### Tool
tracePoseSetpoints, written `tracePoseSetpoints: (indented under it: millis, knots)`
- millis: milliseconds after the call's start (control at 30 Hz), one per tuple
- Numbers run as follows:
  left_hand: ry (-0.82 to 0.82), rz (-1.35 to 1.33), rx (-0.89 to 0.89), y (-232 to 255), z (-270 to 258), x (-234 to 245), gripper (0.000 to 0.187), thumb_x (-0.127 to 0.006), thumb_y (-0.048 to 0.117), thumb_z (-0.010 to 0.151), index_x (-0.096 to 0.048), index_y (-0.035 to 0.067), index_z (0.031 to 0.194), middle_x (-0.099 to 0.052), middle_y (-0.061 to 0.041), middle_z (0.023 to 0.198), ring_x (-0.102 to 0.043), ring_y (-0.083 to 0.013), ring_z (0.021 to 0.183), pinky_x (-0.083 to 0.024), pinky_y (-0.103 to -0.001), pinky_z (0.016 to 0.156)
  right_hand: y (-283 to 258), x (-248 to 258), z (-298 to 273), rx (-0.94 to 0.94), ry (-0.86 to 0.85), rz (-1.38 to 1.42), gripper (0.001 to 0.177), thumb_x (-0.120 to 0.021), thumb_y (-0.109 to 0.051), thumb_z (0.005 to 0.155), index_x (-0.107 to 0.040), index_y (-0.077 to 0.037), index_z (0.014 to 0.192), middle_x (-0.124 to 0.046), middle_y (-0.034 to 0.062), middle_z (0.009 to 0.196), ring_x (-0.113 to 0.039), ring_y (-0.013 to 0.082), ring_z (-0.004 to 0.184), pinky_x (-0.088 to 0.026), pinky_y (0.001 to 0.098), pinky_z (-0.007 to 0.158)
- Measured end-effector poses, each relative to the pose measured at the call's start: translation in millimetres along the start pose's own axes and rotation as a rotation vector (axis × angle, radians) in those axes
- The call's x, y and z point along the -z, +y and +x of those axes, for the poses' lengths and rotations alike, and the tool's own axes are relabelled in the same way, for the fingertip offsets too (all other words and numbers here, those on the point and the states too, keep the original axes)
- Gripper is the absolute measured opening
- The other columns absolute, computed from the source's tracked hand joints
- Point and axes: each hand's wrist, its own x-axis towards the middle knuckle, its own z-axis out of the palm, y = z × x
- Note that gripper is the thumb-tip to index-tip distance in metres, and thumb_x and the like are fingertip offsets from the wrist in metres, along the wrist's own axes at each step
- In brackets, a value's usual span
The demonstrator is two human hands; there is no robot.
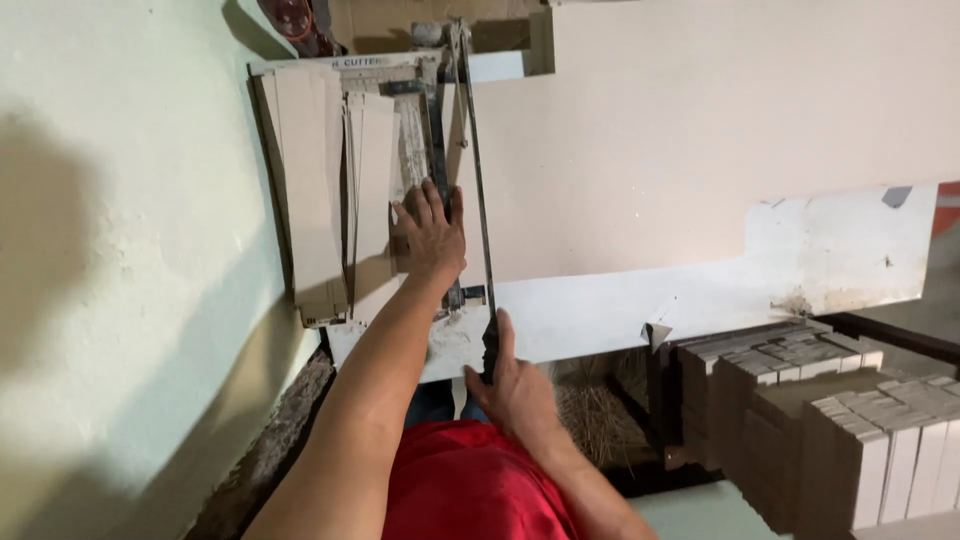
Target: The person uses a manual paper cutter to trim large sheets of white paper. They repeatedly place a sheet on the cutter, align it against the guide, pull down the cutting lever, and then remove the trimmed piece. The process is repeated for multiple sheets throughout the video.
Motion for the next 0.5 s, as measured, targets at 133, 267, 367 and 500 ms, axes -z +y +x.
tracePoseSetpoints:
  millis: [133,267,367,500]
  knots:
    - [0.022,-0.063,-0.017,-2.4,4.3,-5.3,0.112,-0.082,0.03,0.082,-0.008,0.013,0.165,0.0,-0.032,0.166,-0.002,-0.0478,0.154,-0.002,-0.076,0.114,67.5,-110.0,78.1,-0.007,0.137,-0.021,0.08,-0.053,-0.024,0.097,-0.01,-0.013,0.164,-0.075,0.0262,0.085,-0.075,0.0462,0.078,-0.059,0.0546,0.067]
    - [0.036,-0.084,-0.032,-2.7,3.5,-7.3,0.117,-0.083,0.033,0.082,-0.004,0.013,0.165,-0.001,-0.033,0.165,-0.003,-0.0486,0.153,-0.003,-0.077,0.114,98.0,-143.5,93.3,0.067,0.272,0.059,0.081,-0.055,-0.02,0.093,-0.017,-0.015,0.164,-0.074,0.0294,0.087,-0.073,0.0509,0.074,-0.056,0.0617,0.063]
    - [0.084,-0.114,-0.064,-7.9,12.6,-26.0,0.117,-0.084,0.031,0.081,-0.004,0.013,0.165,-0.001,-0.032,0.165,-0.001,-0.0499,0.153,-0.002,-0.078,0.114,61.1,-92.5,49.4,-0.018,0.179,0.104,0.076,-0.054,-0.033,0.095,-0.018,-0.025,0.162,-0.075,0.0249,0.085,-0.074,0.0484,0.079,-0.057,0.058,0.067]
    - [0.121,0.017,-0.033,-8.4,17.8,-37.4,0.119,-0.086,0.043,0.075,-0.014,0.016,0.165,0.004,-0.03,0.167,0.004,-0.0489,0.154,-0.001,-0.078,0.114,34.0,-26.9,10.9,-0.09,0.096,0.183,0.084,-0.058,-0.041,0.093,-0.013,-0.028,0.162,-0.076,0.0238,0.084,-0.074,0.0483,0.081,-0.057,0.0539,0.067]
